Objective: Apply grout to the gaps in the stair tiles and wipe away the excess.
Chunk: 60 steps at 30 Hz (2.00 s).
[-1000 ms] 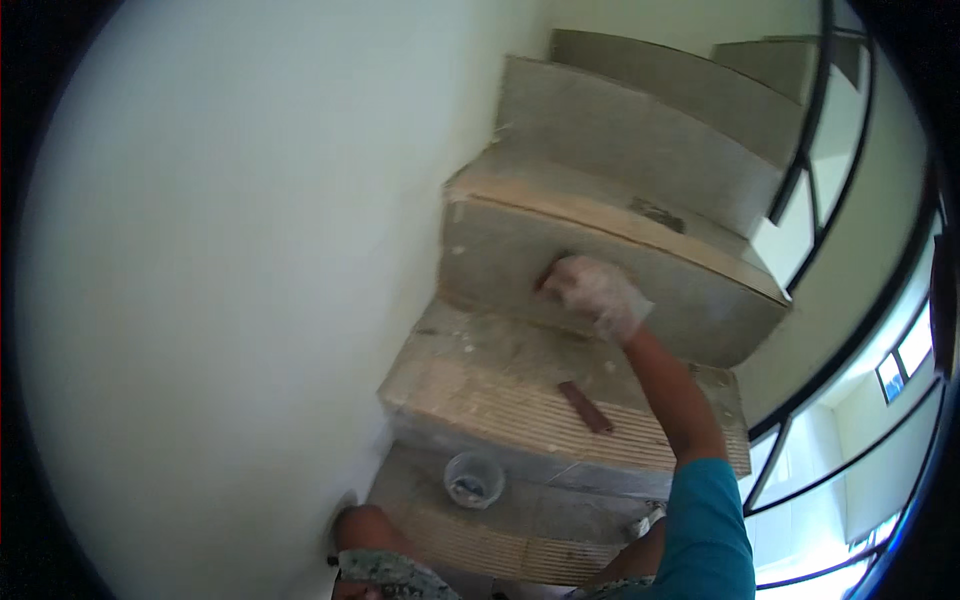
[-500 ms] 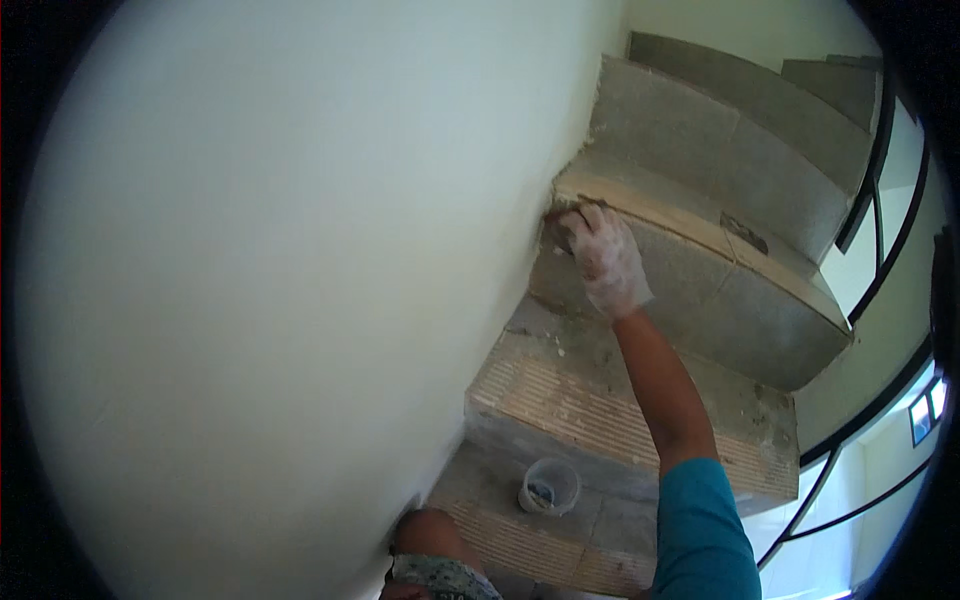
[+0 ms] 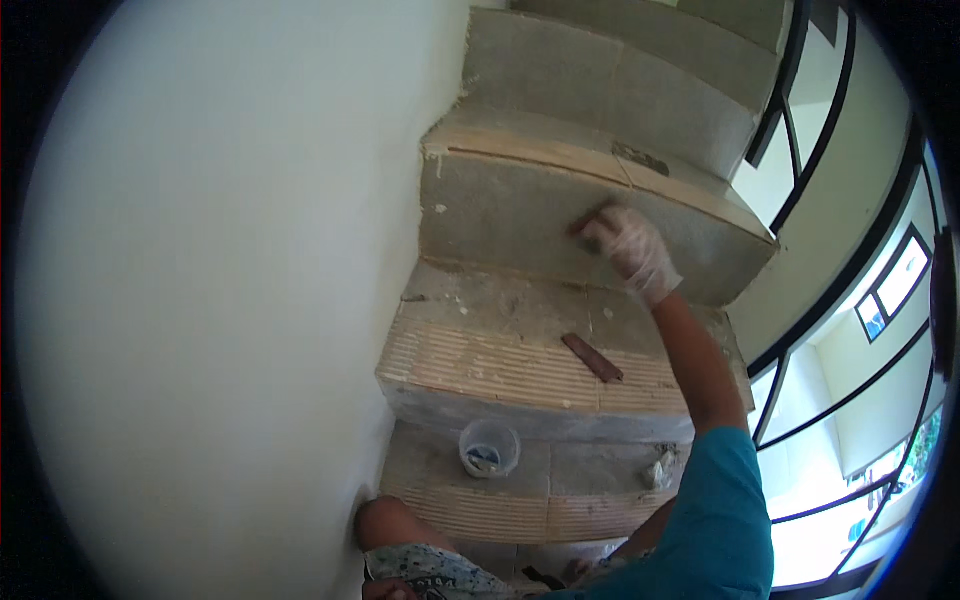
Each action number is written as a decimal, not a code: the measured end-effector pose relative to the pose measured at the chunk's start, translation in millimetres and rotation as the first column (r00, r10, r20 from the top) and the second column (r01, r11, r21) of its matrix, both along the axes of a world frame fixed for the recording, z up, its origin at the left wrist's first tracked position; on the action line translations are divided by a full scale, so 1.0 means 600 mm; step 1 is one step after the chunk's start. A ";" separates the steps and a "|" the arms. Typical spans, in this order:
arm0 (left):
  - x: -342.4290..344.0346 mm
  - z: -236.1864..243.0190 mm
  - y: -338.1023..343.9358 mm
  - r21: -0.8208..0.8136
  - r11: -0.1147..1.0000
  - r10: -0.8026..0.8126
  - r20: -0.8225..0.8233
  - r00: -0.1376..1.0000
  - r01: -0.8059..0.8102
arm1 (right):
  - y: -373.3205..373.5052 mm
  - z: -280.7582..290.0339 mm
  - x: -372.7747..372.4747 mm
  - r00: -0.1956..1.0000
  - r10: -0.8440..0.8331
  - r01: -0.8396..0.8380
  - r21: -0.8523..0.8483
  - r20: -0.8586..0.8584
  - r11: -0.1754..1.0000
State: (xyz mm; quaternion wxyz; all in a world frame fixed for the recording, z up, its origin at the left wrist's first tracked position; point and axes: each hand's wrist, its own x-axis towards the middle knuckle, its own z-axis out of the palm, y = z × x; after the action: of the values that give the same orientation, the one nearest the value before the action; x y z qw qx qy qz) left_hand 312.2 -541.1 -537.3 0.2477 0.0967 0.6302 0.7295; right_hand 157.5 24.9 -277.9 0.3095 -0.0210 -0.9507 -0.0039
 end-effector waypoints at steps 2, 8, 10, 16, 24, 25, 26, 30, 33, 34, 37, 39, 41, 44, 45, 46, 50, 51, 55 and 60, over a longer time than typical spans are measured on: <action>0.002 -0.003 -0.016 -0.027 1.000 0.009 -0.078 0.997 -0.011 | 0.022 0.019 0.041 0.998 -0.049 0.053 -0.144 0.034 0.988; -0.014 0.058 0.025 0.014 0.999 -0.049 0.112 0.993 0.048 | 0.099 -0.016 0.117 0.928 -0.092 0.200 0.275 -0.361 0.940; -0.013 0.049 0.017 -0.019 0.999 -0.038 0.093 0.995 0.040 | 0.083 -0.027 0.147 0.994 -0.105 0.104 -0.055 -0.025 0.993; -0.011 0.042 0.019 -0.020 1.000 -0.013 -0.012 1.000 0.013 | 0.098 -0.072 0.188 0.924 -0.131 0.229 -0.244 0.358 0.942; 0.014 0.136 0.088 -0.141 0.977 0.148 -0.099 0.984 -0.161 | 0.070 0.086 0.149 0.956 -0.292 0.292 -0.203 0.032 0.935; 0.013 0.141 0.093 -0.139 0.975 0.159 -0.111 0.981 -0.173 | 0.085 0.108 0.130 0.963 -0.212 0.194 -0.116 -0.168 0.974; 0.012 0.146 0.097 -0.128 0.977 0.149 -0.146 0.978 -0.168 | 0.100 0.132 0.107 0.929 -0.106 0.110 -0.009 -0.353 0.994; 0.016 0.050 0.036 -0.161 0.976 0.141 -0.043 0.989 -0.146 | 0.229 0.140 0.007 0.974 -0.117 0.160 0.222 -0.195 0.962; 0.019 0.045 0.045 -0.100 0.979 0.163 -0.120 0.979 -0.175 | 0.295 0.131 -0.049 0.857 -0.494 0.284 0.664 0.147 0.691; 0.015 0.051 0.046 -0.081 0.971 0.214 -0.120 0.970 -0.224 | 0.316 0.122 -0.039 0.833 -0.528 0.195 0.805 0.165 0.560; 0.011 0.097 0.047 -0.117 0.991 0.083 0.142 0.986 -0.067 | 0.224 0.148 -0.045 0.817 -0.545 0.251 0.733 0.190 0.632; -0.002 0.099 0.054 -0.062 0.997 0.050 0.140 0.989 -0.042 | 0.253 0.161 -0.037 0.816 -0.528 0.451 0.311 0.235 0.836; 0.003 0.118 0.052 -0.093 0.996 0.019 0.125 0.992 -0.008 | 0.260 0.162 -0.028 0.913 -0.378 0.258 0.507 0.150 0.823; 0.000 0.112 0.048 -0.149 0.988 0.040 0.062 0.997 -0.030 | 0.307 0.129 -0.041 0.979 -0.120 0.156 0.228 -0.162 0.961; 0.002 0.062 0.027 -0.141 0.990 0.018 -0.010 1.000 -0.020 | 0.338 0.105 -0.062 0.898 -0.109 -0.002 -0.250 -0.427 0.968; 0.002 0.050 0.030 -0.168 0.981 0.071 -0.168 0.983 -0.100 | 0.383 0.096 -0.070 0.885 -0.141 0.032 -0.245 -0.444 0.969; 0.013 0.034 0.022 -0.097 0.990 0.111 0.030 0.993 -0.107 | 0.429 0.089 -0.064 0.915 0.054 -0.377 -0.798 -0.400 0.470; 0.020 0.106 0.069 -0.126 0.966 0.205 -0.160 0.966 -0.226 | 0.414 0.081 -0.062 0.831 0.120 -0.556 -0.807 -0.543 0.200; 0.010 0.134 0.065 -0.028 0.997 0.076 -0.003 0.997 -0.076 | 0.423 0.101 -0.058 0.992 -0.084 0.043 -0.385 -0.090 0.922; 0.008 0.049 0.030 -0.124 0.988 0.102 0.033 0.994 -0.098 | 0.400 0.122 -0.070 0.948 -0.251 0.226 0.140 0.197 0.964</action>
State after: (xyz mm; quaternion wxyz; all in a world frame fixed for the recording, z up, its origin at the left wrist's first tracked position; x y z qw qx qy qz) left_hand 317.1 -523.2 -507.7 0.2284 0.0355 0.6726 0.7029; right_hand 115.7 264.9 -204.6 0.2039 -0.1174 -0.9669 -0.0985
